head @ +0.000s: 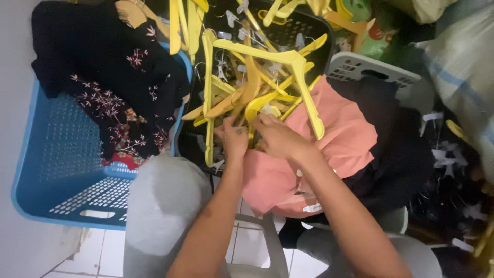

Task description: The person places a black floral blouse onto a wooden hanger, adjusts the collar and shoulders, and buttons the front. They then place the blouse into a blue basket and pick up a pink garment to begin placing it on a yellow hanger.

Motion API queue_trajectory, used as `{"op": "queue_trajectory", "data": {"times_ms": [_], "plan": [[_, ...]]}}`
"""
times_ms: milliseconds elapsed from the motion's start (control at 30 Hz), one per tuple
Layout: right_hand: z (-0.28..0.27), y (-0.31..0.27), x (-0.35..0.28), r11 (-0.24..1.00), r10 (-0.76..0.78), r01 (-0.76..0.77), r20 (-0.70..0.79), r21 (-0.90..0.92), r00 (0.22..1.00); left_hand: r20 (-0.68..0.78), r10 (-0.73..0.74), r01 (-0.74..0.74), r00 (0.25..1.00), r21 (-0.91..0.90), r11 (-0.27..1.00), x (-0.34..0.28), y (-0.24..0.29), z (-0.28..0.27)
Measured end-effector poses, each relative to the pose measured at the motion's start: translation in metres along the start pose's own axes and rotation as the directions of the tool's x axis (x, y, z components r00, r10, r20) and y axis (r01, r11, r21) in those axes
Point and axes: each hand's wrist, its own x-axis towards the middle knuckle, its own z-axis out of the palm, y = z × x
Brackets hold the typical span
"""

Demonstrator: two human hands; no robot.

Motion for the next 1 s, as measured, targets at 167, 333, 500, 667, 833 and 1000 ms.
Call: {"op": "queue_trajectory", "data": {"times_ms": [167, 333, 500, 667, 833, 1000], "plan": [[0.039, 0.015, 0.029, 0.903, -0.013, -0.029, -0.096, -0.429, 0.995, -0.078, -0.037, 0.032, 0.996, -0.068, 0.997, 0.013, -0.032, 0.011], [0.05, 0.018, 0.037, 0.762, 0.085, -0.078, -0.02, -0.643, 0.996, -0.051, -0.213, 0.177, 0.976, -0.391, 0.903, 0.019, -0.036, 0.014], [0.049, 0.016, 0.022, 0.741, -0.094, 0.026, -0.065, -0.671, 0.993, -0.026, -0.379, 0.333, 0.925, -0.425, 0.842, 0.012, -0.024, 0.004], [0.028, 0.004, 0.0, 0.791, -0.122, 0.013, -0.136, -0.611, 0.983, 0.112, -0.256, 0.277, 0.96, -0.512, 0.813, 0.011, -0.01, -0.003], [0.009, -0.012, -0.02, 0.826, -0.104, -0.022, -0.191, -0.563, 0.976, 0.379, -0.35, 0.488, 0.856, -0.375, 0.788, 0.008, 0.012, -0.016], [0.0, -0.019, -0.04, 0.836, -0.036, -0.097, -0.23, -0.54, 0.972, 0.421, -0.404, 0.519, 0.812, -0.203, 0.831, 0.008, 0.027, -0.027]]}}
